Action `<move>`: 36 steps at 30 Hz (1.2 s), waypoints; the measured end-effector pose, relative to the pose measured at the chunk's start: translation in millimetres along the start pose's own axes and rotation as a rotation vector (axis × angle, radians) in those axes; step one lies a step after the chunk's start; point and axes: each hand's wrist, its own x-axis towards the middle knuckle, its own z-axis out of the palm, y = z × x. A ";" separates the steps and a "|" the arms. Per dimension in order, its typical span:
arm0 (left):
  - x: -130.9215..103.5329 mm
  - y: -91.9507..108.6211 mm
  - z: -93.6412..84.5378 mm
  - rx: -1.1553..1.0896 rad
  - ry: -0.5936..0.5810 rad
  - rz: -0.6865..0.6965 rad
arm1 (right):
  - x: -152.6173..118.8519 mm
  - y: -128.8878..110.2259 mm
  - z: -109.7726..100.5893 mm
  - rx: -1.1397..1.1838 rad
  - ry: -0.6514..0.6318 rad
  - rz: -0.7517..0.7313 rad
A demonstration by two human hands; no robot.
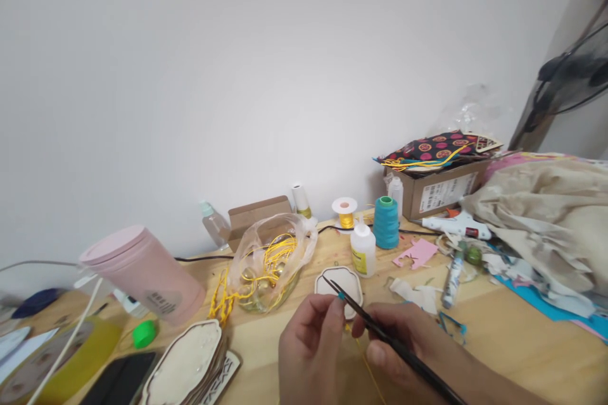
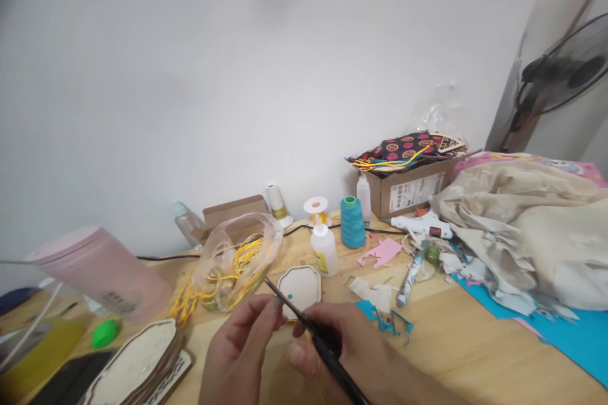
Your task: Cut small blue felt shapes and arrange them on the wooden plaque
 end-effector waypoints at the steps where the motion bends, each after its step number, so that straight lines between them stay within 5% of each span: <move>1: -0.3 -0.8 0.7 0.007 -0.012 -0.006 | 0.2 1.2 0.6 -0.002 0.006 -0.002; 16: 0.4 -3.8 5.4 -0.032 -0.048 0.019 | 3.5 7.6 4.8 -0.003 0.083 -0.016; 36: -1.1 -4.7 11.5 -0.160 0.024 0.020 | 7.6 9.4 5.3 0.020 0.018 -0.026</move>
